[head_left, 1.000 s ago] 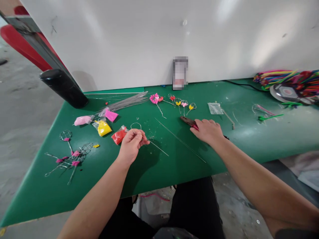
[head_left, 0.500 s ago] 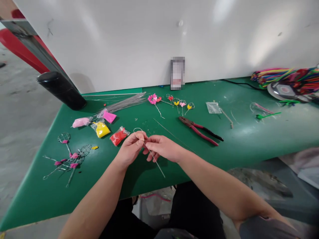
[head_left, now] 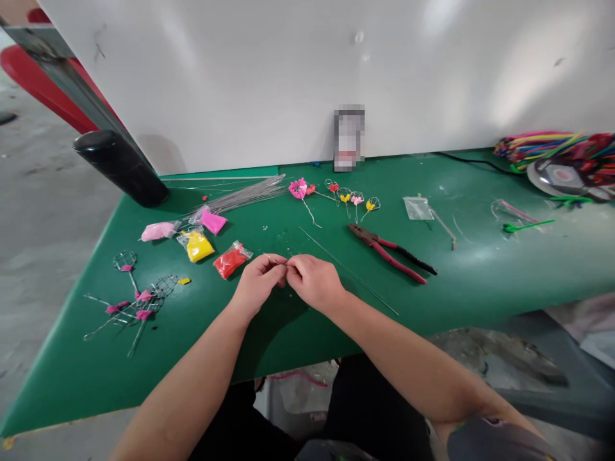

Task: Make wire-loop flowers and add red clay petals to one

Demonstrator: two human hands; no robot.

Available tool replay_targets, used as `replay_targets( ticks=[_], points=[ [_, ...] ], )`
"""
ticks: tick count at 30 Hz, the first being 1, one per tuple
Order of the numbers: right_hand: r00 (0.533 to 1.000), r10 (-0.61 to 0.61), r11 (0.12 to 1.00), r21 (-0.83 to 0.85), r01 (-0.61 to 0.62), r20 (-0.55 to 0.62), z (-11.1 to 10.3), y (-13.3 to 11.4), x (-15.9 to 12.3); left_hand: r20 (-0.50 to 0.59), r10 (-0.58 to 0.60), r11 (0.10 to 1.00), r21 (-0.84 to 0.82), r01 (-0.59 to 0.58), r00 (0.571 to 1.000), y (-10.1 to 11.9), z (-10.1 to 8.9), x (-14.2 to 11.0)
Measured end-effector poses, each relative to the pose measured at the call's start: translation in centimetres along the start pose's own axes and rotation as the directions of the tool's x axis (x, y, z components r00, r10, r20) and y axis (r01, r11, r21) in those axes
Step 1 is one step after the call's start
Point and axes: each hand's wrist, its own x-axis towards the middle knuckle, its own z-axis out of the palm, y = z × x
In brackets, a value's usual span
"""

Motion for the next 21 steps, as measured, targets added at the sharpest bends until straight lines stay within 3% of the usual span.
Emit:
replay_targets(
  ticks=[3,8,17,21],
  points=[
    [0.995,-0.089,0.99,-0.115,0.085,-0.033,0.9,0.9,-0.3,-0.016,-0.028,0.998,0.057,0.029,0.999,-0.1,0.0,0.1],
    [0.992,-0.124,0.982,-0.145,0.118,-0.034,1.6,1.4,-0.4,-0.033,-0.071,0.992,0.103,0.074,0.997,-0.1,0.1,0.1],
    [0.998,0.03,0.99,0.138,-0.023,-0.048,1.6,1.0,-0.4,-0.05,-0.02,0.997,0.08,0.024,0.999,0.4,0.6,-0.4],
    [0.998,0.038,0.978,0.209,-0.027,-0.047,1.5,1.0,-0.4,-0.033,-0.047,0.996,0.076,0.049,0.998,0.6,0.6,-0.4]
  ],
)
